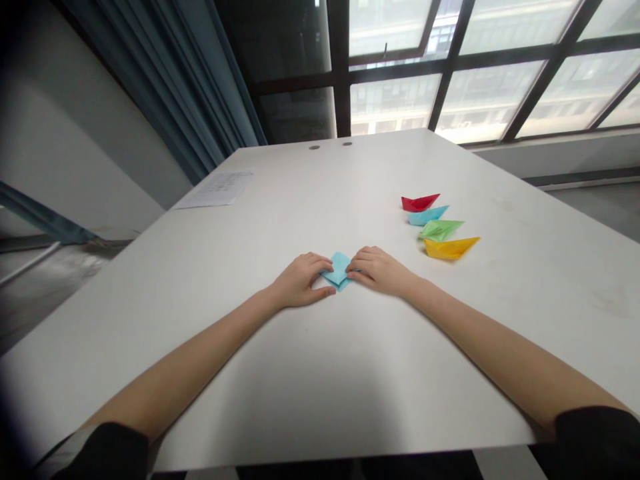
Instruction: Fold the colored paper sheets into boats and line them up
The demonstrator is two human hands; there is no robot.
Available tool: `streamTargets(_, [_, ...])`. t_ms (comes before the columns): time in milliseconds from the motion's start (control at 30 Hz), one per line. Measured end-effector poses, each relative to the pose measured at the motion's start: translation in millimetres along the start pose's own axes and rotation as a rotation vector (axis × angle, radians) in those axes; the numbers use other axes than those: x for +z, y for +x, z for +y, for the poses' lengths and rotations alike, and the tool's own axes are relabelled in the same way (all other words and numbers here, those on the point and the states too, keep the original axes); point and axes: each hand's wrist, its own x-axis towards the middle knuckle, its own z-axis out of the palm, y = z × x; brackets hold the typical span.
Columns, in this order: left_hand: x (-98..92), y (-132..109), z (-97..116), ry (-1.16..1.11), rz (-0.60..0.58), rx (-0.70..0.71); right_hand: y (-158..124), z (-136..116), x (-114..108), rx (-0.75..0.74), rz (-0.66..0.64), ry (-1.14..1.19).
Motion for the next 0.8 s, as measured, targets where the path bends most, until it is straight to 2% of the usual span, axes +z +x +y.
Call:
streamTargets(200, [4.5, 3, -2, -0.050, 0.046, -0.059, 0, -1, 4, 0.103, 0.078, -0.014])
streamTargets(400, [9.3, 6, -2, -0.078, 0.139, -0.203, 3, -5, 7, 0.271, 0.161, 0.056])
streamTargets(567, [11.5, 6, -2, -0.036, 0.156, -0.114, 7, -3, 11, 0.211, 0.122, 0.023])
streamTargets(700, [13.5, 6, -6, 0.104, 0.120, -0.052, 7, -2, 12, 0.214, 0.096, -0.040])
streamTargets(800, [12.9, 8, -7, 0.174, 0.069, 0.052, 8, -3, 11, 0.241, 0.095, -0.080])
